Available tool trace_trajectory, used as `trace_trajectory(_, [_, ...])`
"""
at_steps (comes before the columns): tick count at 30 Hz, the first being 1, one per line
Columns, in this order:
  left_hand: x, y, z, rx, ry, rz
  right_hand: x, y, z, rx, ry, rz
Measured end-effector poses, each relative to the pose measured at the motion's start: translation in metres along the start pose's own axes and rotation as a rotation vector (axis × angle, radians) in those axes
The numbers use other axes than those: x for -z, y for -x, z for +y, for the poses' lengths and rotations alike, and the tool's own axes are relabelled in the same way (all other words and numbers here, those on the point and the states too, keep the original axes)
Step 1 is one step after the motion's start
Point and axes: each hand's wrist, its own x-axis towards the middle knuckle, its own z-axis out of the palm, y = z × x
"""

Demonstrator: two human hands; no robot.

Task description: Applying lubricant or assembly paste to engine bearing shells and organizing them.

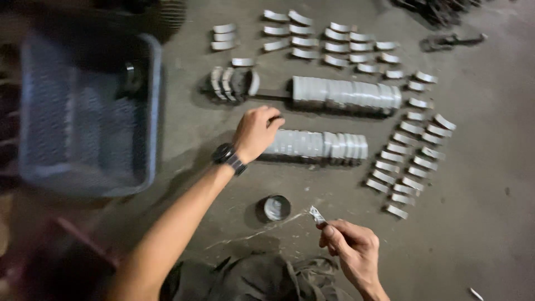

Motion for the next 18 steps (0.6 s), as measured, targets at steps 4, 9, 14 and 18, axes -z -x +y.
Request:
trace_trajectory(4, [0.130,0.010,-0.005,0.066,-0.061,0.101,-0.012,-0.002,-0.002,0.045,0.073,-0.083])
trace_trajectory(9, [0.219,0.017,-0.161,0.089,-0.345,0.372,-0.031,-0.009,-0.007,0.122,0.299,-0.095])
trace_trajectory(14, [0.210,0.012,-0.200,0.037,-0.555,0.154,-0.051,-0.020,-0.026,0.134,0.462,-0.015])
trace_trajectory(18, [0.184,0.003,-0.241,0.338,-0.257,0.234,-0.050,-0.021,-0.035,0.176,0.494,0.001])
